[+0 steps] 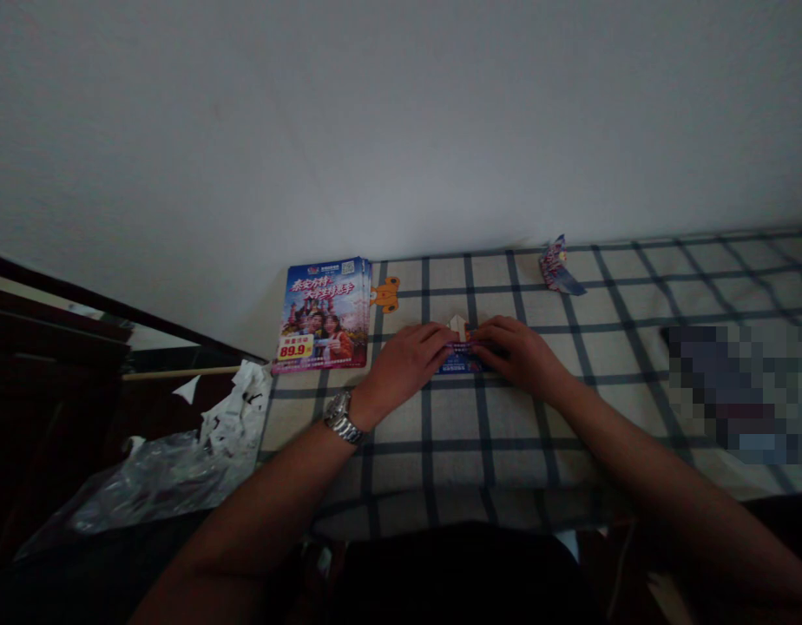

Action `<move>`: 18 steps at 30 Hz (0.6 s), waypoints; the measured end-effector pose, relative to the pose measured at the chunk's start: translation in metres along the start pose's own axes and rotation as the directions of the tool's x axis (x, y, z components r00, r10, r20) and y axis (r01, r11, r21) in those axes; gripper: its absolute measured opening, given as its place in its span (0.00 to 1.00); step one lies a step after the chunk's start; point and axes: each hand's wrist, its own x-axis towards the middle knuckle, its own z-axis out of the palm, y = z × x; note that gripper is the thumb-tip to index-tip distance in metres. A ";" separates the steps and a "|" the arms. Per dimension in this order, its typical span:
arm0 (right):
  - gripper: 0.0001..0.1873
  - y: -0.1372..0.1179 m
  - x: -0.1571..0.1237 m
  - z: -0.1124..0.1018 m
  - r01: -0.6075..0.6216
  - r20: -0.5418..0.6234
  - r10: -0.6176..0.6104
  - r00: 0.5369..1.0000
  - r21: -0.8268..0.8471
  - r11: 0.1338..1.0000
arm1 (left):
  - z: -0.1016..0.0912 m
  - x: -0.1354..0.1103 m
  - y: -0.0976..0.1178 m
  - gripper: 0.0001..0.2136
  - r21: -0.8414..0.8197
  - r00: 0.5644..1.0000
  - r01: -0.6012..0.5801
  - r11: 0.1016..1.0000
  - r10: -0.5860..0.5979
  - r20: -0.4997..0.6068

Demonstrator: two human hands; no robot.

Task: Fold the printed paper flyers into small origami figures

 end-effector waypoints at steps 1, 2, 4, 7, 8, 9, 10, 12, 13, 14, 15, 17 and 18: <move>0.06 0.000 0.000 0.000 -0.010 -0.005 0.010 1.000 0.011 1.000 | 0.000 0.001 0.001 0.11 0.007 1.000 0.002 1.000 -0.002 -0.004; 0.07 -0.001 0.001 0.001 -0.019 -0.010 0.019 1.000 0.019 1.000 | -0.001 0.001 0.001 0.11 0.011 1.000 0.001 1.000 -0.001 -0.011; 0.07 -0.003 0.002 0.001 -0.035 -0.026 0.036 0.999 0.031 0.999 | -0.001 0.002 0.002 0.10 0.015 1.000 -0.007 1.000 0.008 -0.022; 0.08 -0.005 0.003 0.002 -0.057 -0.052 0.059 0.997 0.039 0.998 | -0.002 0.003 0.003 0.09 0.020 0.999 -0.030 0.999 0.030 -0.026; 0.08 -0.005 0.003 0.003 -0.059 -0.060 0.061 0.996 0.037 0.998 | -0.002 0.003 0.003 0.10 0.027 0.999 -0.035 0.999 0.035 -0.023; 0.08 -0.005 0.003 0.003 -0.059 -0.066 0.061 0.996 0.034 0.998 | -0.002 0.003 0.003 0.10 0.035 0.999 -0.037 0.999 0.038 -0.019; 0.09 -0.004 0.003 0.004 -0.057 -0.071 0.059 0.996 0.028 0.998 | -0.002 0.003 0.003 0.10 0.042 0.999 -0.041 0.998 0.041 -0.016; 0.08 -0.002 0.003 0.006 -0.049 -0.087 0.048 0.995 0.002 0.999 | -0.001 0.003 0.002 0.12 0.046 0.999 -0.046 0.998 0.047 -0.014; 0.08 -0.001 0.003 0.007 -0.046 -0.095 0.045 0.995 -0.015 0.999 | -0.001 0.003 0.002 0.12 0.043 0.999 -0.049 0.998 0.049 -0.014; 0.08 0.000 0.003 0.008 -0.044 -0.101 0.041 0.994 -0.034 0.998 | 0.000 0.004 0.002 0.12 0.040 0.999 -0.051 0.998 0.051 -0.016; 0.08 0.001 0.003 0.008 -0.043 -0.106 0.038 0.994 -0.050 0.998 | 0.000 0.004 0.002 0.12 0.039 0.998 -0.053 0.998 0.053 -0.017; 0.08 0.002 0.004 0.009 -0.040 -0.106 0.033 0.994 -0.064 0.997 | 0.002 0.004 0.001 0.12 0.046 0.998 -0.052 0.998 0.053 -0.019; 0.09 0.002 0.004 0.009 -0.036 -0.103 0.030 0.994 -0.064 0.997 | 0.003 0.005 0.000 0.13 0.051 0.998 -0.055 0.997 0.056 -0.022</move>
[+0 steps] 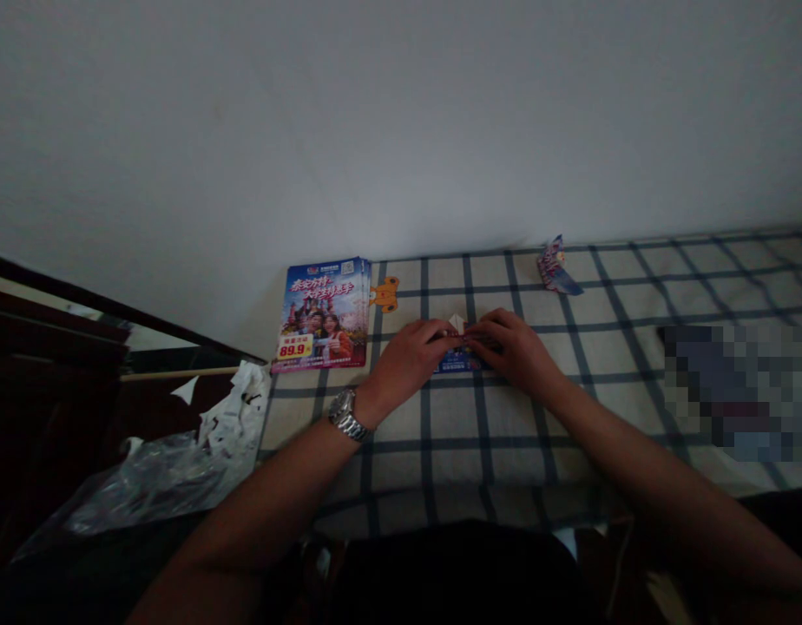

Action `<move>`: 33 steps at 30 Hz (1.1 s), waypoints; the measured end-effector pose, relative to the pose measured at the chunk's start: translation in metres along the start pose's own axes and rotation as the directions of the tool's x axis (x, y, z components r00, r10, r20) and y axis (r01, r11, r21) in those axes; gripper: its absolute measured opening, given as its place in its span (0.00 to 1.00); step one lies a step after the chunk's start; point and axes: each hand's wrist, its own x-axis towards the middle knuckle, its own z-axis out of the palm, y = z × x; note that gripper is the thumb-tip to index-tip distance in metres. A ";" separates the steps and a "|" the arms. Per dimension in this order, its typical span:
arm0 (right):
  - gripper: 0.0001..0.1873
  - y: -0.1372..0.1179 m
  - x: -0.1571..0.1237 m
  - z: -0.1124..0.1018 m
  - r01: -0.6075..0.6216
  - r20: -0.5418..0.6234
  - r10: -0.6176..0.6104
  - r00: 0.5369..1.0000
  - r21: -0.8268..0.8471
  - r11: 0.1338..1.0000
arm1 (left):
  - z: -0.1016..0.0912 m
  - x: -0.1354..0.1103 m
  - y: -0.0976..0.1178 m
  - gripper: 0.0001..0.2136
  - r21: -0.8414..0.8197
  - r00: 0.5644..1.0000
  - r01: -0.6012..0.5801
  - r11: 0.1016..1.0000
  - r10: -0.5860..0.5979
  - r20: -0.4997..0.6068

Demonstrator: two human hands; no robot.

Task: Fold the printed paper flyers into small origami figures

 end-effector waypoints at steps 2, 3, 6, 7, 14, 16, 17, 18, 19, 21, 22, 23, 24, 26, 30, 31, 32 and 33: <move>0.09 0.000 0.000 0.000 0.007 -0.002 -0.007 1.000 -0.004 1.000 | 0.002 0.000 -0.001 0.13 -0.006 1.000 -0.017 1.000 0.017 0.001; 0.09 0.000 0.000 0.000 0.010 -0.003 -0.010 1.000 -0.012 1.000 | 0.002 -0.001 -0.002 0.14 -0.018 1.000 -0.028 0.999 0.028 0.007; 0.10 0.001 -0.001 0.000 0.015 -0.007 -0.016 1.000 -0.050 0.999 | 0.003 -0.002 -0.003 0.15 -0.064 0.999 -0.046 0.997 0.048 0.025; 0.10 0.001 -0.001 0.001 0.017 -0.007 -0.017 1.000 -0.056 0.998 | 0.003 -0.003 -0.003 0.14 -0.072 0.998 -0.044 0.996 0.046 0.031; 0.10 -0.001 -0.002 -0.002 0.039 -0.022 -0.040 0.999 -0.044 0.998 | -0.002 -0.004 0.000 0.15 -0.058 0.998 -0.028 0.998 0.031 0.055; 0.10 -0.002 -0.001 -0.005 0.052 -0.027 -0.054 0.998 -0.061 0.997 | -0.003 -0.004 0.002 0.15 -0.045 0.998 -0.019 0.999 0.022 0.059; 0.10 -0.002 -0.001 -0.007 0.058 -0.033 -0.061 0.998 -0.073 0.996 | -0.004 -0.004 0.002 0.15 -0.037 0.998 -0.014 0.999 0.016 0.062; 0.10 -0.002 -0.001 -0.008 0.064 -0.041 -0.067 0.997 -0.086 0.994 | -0.004 -0.004 0.003 0.15 -0.028 0.998 -0.006 1.000 0.008 0.061; 0.10 -0.002 -0.001 -0.010 0.068 -0.050 -0.073 0.996 -0.099 0.993 | -0.005 -0.004 0.003 0.15 -0.020 0.998 0.001 1.000 0.000 0.061; 0.11 -0.001 0.000 -0.012 0.074 -0.063 -0.082 0.995 -0.111 0.991 | -0.005 -0.004 0.004 0.15 -0.003 0.998 0.012 1.000 -0.012 0.058; 0.12 -0.001 0.000 -0.013 0.079 -0.063 -0.087 0.994 -0.109 0.991 | -0.006 -0.004 0.004 0.15 0.006 0.998 0.014 1.000 -0.014 0.053; 0.12 -0.001 0.000 -0.013 0.087 -0.058 -0.093 0.994 -0.103 0.991 | -0.006 -0.004 0.005 0.15 0.014 0.999 0.014 1.000 -0.015 0.049; 0.13 0.000 -0.001 -0.014 0.096 -0.048 -0.100 0.994 -0.096 0.991 | -0.006 -0.004 0.005 0.15 0.020 0.999 0.013 1.000 -0.014 0.045; 0.13 0.000 -0.001 -0.013 0.119 -0.019 -0.121 0.992 -0.082 0.989 | -0.006 -0.004 0.006 0.16 0.031 0.999 0.009 0.999 -0.011 0.046; 0.13 0.000 -0.003 -0.013 0.144 0.030 -0.142 0.989 -0.069 0.987 | -0.007 -0.004 0.008 0.18 0.062 0.997 0.031 0.998 -0.035 0.075; 0.13 0.000 -0.003 -0.012 0.149 0.038 -0.146 0.988 -0.066 0.987 | -0.008 -0.004 0.009 0.18 0.069 0.996 0.038 0.997 -0.043 0.082; 0.14 0.000 -0.003 -0.012 0.155 0.044 -0.152 0.987 -0.064 0.986 | -0.008 -0.004 0.009 0.18 0.073 0.995 0.042 0.996 -0.048 0.088; 0.14 0.000 -0.003 -0.012 0.164 0.049 -0.161 0.986 -0.064 0.984 | -0.008 -0.004 0.009 0.17 0.076 0.995 0.042 0.996 -0.049 0.091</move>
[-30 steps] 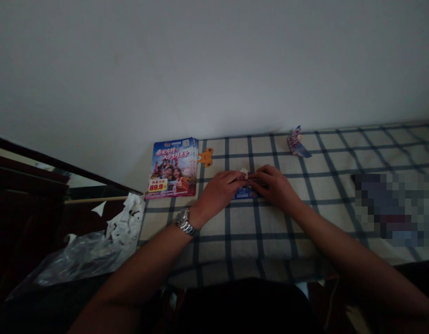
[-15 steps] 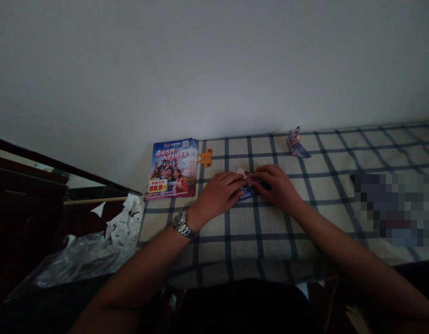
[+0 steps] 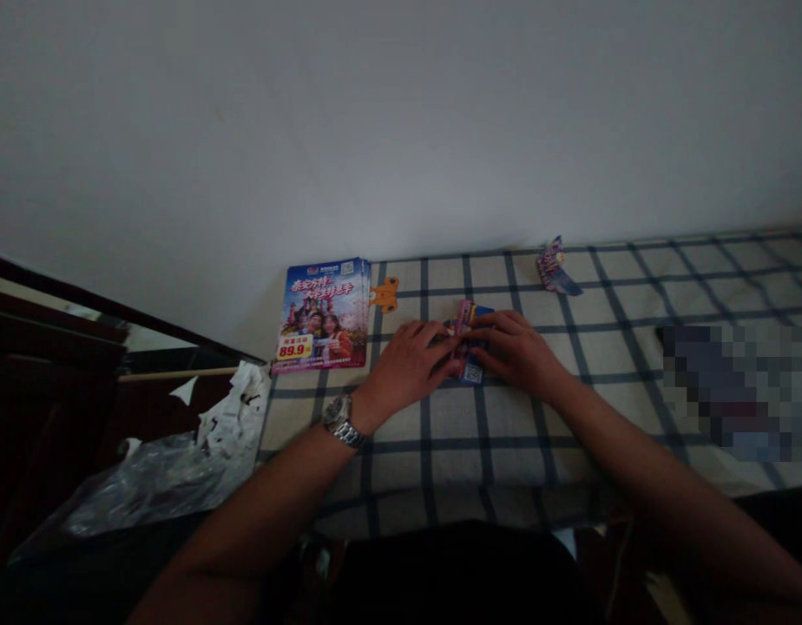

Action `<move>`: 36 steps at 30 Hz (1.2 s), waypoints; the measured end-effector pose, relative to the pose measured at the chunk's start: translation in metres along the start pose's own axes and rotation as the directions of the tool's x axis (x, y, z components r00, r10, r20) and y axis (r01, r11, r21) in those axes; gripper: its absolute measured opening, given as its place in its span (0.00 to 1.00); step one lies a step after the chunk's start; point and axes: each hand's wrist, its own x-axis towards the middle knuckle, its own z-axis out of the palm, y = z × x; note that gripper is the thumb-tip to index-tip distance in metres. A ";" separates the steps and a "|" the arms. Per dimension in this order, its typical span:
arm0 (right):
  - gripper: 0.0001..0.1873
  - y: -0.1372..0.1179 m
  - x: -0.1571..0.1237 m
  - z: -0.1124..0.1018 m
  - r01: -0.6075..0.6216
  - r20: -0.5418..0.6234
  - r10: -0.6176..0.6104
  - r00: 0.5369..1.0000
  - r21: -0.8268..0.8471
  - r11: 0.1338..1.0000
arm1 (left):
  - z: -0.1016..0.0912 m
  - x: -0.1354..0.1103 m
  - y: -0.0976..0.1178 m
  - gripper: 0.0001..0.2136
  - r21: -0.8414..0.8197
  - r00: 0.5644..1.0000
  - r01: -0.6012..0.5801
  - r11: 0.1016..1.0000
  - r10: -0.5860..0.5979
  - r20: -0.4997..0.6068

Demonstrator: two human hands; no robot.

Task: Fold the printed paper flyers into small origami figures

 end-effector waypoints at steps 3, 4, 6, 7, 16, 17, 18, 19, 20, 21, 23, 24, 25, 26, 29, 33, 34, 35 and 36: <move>0.15 0.001 0.000 0.001 0.032 0.020 -0.032 0.999 0.007 0.999 | 0.000 0.000 -0.001 0.16 0.002 1.000 -0.008 1.000 0.008 -0.007; 0.15 0.001 0.000 0.001 0.036 0.029 -0.037 0.999 0.014 0.999 | 0.000 0.000 -0.001 0.16 -0.005 1.000 -0.010 1.000 0.010 -0.014; 0.14 0.002 0.000 0.002 0.039 0.041 -0.039 0.998 0.023 0.999 | 0.001 -0.001 -0.002 0.14 -0.041 1.000 -0.013 0.999 0.012 -0.028; 0.14 0.003 0.000 0.002 0.039 0.043 -0.040 0.998 0.024 0.999 | 0.001 -0.001 -0.002 0.14 -0.069 0.999 -0.012 0.998 0.010 -0.038; 0.13 0.006 -0.001 -0.003 0.063 0.070 -0.063 0.996 0.011 0.998 | 0.005 -0.005 -0.003 0.13 -0.202 0.998 0.010 0.979 -0.022 -0.055; 0.13 0.006 -0.001 -0.003 0.064 0.076 -0.065 0.995 0.006 0.998 | 0.004 -0.005 -0.003 0.13 -0.195 0.998 0.006 0.981 -0.018 -0.057; 0.14 0.007 -0.002 -0.003 0.067 0.079 -0.067 0.995 0.002 0.998 | 0.003 -0.005 -0.003 0.12 -0.187 0.998 0.001 0.982 -0.012 -0.060; 0.14 0.007 -0.002 -0.003 0.072 0.079 -0.071 0.994 -0.001 0.997 | 0.002 -0.005 -0.003 0.12 -0.180 0.998 -0.007 0.984 -0.005 -0.063; 0.14 0.008 -0.002 -0.002 0.078 0.078 -0.078 0.994 -0.003 0.997 | 0.002 -0.005 -0.003 0.12 -0.176 0.998 -0.014 0.984 0.003 -0.065; 0.14 0.008 -0.003 -0.002 0.085 0.074 -0.084 0.994 -0.002 0.996 | 0.001 -0.005 -0.004 0.12 -0.176 0.998 -0.019 0.984 0.008 -0.063; 0.15 0.010 -0.003 -0.002 0.095 0.071 -0.095 0.993 0.001 0.996 | 0.001 -0.005 -0.004 0.12 -0.190 0.998 -0.023 0.981 0.013 -0.057; 0.15 0.010 -0.003 -0.001 0.099 0.071 -0.099 0.993 0.001 0.995 | 0.001 -0.005 -0.004 0.12 -0.198 0.998 -0.021 0.980 0.011 -0.054; 0.15 0.010 -0.004 -0.001 0.101 0.074 -0.101 0.992 -0.001 0.995 | 0.001 -0.005 -0.004 0.12 -0.202 0.999 -0.018 0.979 0.008 -0.053; 0.15 0.011 -0.004 -0.001 0.102 0.078 -0.102 0.992 -0.004 0.995 | 0.001 -0.005 -0.003 0.12 -0.204 0.999 -0.017 0.979 0.006 -0.054; 0.15 0.010 -0.004 -0.001 0.097 0.088 -0.095 0.992 -0.018 0.995 | 0.003 -0.006 -0.003 0.11 -0.203 0.998 -0.021 0.979 0.010 -0.059; 0.16 0.010 -0.004 -0.002 0.095 0.098 -0.093 0.991 -0.017 0.995 | 0.003 -0.006 -0.002 0.12 -0.203 0.999 -0.022 0.979 0.012 -0.051; 0.16 0.009 -0.004 -0.002 0.094 0.101 -0.092 0.991 -0.017 0.995 | 0.002 -0.006 -0.002 0.12 -0.203 0.999 -0.021 0.979 0.012 -0.048; 0.16 0.009 -0.004 -0.002 0.093 0.102 -0.091 0.991 -0.019 0.995 | 0.002 -0.006 -0.002 0.12 -0.203 0.999 -0.022 0.979 0.013 -0.046; 0.16 0.009 -0.004 -0.002 0.092 0.103 -0.089 0.991 -0.022 0.996 | 0.002 -0.006 -0.002 0.12 -0.204 0.999 -0.021 0.979 0.012 -0.044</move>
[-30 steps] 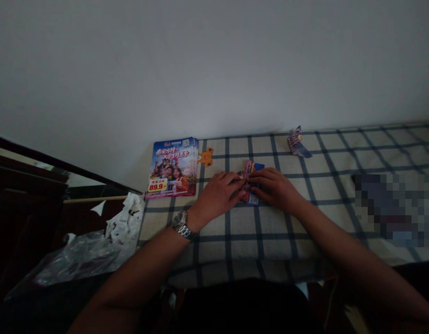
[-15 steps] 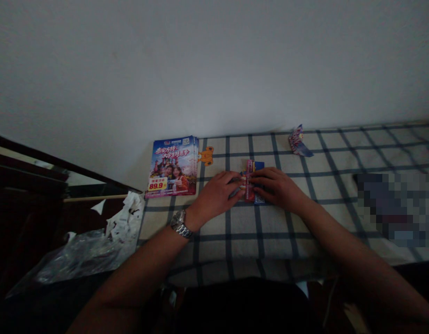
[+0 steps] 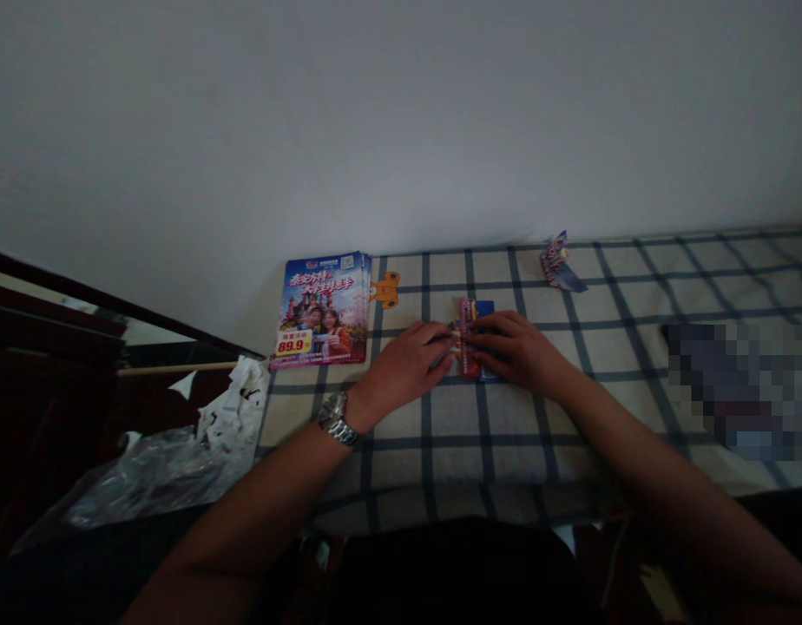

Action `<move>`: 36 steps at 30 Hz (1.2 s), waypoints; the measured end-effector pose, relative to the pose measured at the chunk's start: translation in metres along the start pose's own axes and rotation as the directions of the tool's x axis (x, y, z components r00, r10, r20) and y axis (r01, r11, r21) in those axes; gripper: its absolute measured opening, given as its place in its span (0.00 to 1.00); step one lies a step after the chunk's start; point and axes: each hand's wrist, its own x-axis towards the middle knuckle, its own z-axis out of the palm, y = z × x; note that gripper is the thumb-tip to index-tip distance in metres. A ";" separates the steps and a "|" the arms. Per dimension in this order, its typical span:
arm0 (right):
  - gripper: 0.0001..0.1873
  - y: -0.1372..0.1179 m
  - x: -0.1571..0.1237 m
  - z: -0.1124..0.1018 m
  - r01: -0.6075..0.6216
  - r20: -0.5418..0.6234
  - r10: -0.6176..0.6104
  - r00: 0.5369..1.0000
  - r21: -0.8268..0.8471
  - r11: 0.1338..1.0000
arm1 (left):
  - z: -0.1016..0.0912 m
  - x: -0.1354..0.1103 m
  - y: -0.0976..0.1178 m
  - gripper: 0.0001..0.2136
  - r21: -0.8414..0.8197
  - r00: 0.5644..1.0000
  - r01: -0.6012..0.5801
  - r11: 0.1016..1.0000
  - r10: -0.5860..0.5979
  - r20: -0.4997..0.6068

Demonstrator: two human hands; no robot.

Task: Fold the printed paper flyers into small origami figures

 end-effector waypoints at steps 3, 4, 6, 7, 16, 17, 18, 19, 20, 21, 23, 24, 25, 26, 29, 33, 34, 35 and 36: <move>0.17 0.000 0.000 0.000 -0.001 0.000 0.001 1.000 -0.001 1.000 | -0.001 0.000 0.001 0.12 -0.008 1.000 0.004 1.000 -0.004 -0.002; 0.17 0.000 0.000 0.000 -0.003 0.002 0.003 1.000 0.001 1.000 | -0.001 0.000 0.001 0.11 -0.010 1.000 0.004 1.000 -0.004 -0.001; 0.17 0.000 0.000 0.001 -0.007 0.004 0.007 1.000 -0.002 1.000 | 0.000 0.000 0.001 0.12 -0.012 1.000 0.008 1.000 -0.008 -0.004; 0.17 0.000 0.000 0.000 -0.008 0.006 0.008 1.000 -0.004 1.000 | 0.000 0.000 0.001 0.12 -0.009 1.000 0.010 1.000 -0.010 -0.005; 0.18 -0.001 0.000 0.001 -0.017 0.016 0.017 1.000 -0.015 1.000 | 0.001 0.000 0.000 0.12 -0.007 1.000 0.005 1.000 -0.005 -0.016; 0.17 -0.001 0.000 0.001 -0.015 0.013 0.015 1.000 -0.017 1.000 | 0.001 0.000 0.000 0.12 -0.006 1.000 0.005 1.000 -0.005 -0.010; 0.17 -0.001 0.000 0.001 -0.014 0.009 0.014 1.000 -0.016 1.000 | 0.001 0.001 0.001 0.12 -0.005 1.000 0.004 1.000 -0.004 -0.005; 0.17 -0.001 0.000 0.001 -0.011 0.005 0.012 1.000 -0.013 1.000 | 0.001 0.001 0.001 0.13 -0.003 1.000 0.003 1.000 -0.003 -0.001; 0.17 0.000 0.000 0.001 -0.010 0.003 0.010 1.000 -0.010 1.000 | 0.001 0.001 0.001 0.13 0.000 1.000 0.001 1.000 -0.001 -0.001; 0.17 0.000 0.000 0.001 -0.009 0.004 0.009 1.000 -0.008 1.000 | 0.001 0.001 0.001 0.13 0.004 1.000 0.000 1.000 0.000 0.000; 0.18 0.001 0.000 0.001 -0.009 0.011 0.009 1.000 -0.010 1.000 | 0.001 0.001 0.001 0.13 0.010 1.000 0.000 1.000 0.000 -0.001; 0.18 0.001 -0.001 0.001 -0.010 0.013 0.011 1.000 -0.014 1.000 | 0.001 0.001 0.001 0.13 0.013 1.000 -0.002 1.000 0.002 0.003; 0.18 0.001 -0.001 0.001 -0.012 0.015 0.012 1.000 -0.019 1.000 | 0.001 0.001 0.001 0.13 0.017 1.000 0.000 1.000 0.000 0.003; 0.18 0.001 -0.001 0.002 -0.013 0.014 0.013 1.000 -0.023 1.000 | 0.001 0.001 0.001 0.13 0.020 1.000 -0.003 1.000 0.003 0.004; 0.17 0.001 -0.001 0.002 -0.014 0.002 0.014 1.000 -0.023 1.000 | 0.001 0.002 0.002 0.13 0.037 1.000 -0.005 0.999 0.005 0.015; 0.17 0.001 -0.001 0.002 -0.015 0.006 0.015 1.000 -0.013 1.000 | 0.000 0.003 0.004 0.13 0.082 0.999 -0.007 0.997 0.004 0.041; 0.17 0.001 -0.001 0.001 -0.014 0.004 0.014 1.000 -0.005 1.000 | -0.001 0.003 0.005 0.13 0.090 0.999 -0.009 0.996 0.005 0.044; 0.17 0.002 -0.001 0.001 -0.014 0.002 0.014 1.000 0.004 1.000 | -0.001 0.004 0.005 0.13 0.094 0.999 -0.011 0.996 0.007 0.043; 0.17 0.002 -0.001 0.001 -0.014 -0.001 0.014 1.000 0.012 1.000 | -0.001 0.004 0.006 0.13 0.094 0.999 -0.014 0.995 0.010 0.040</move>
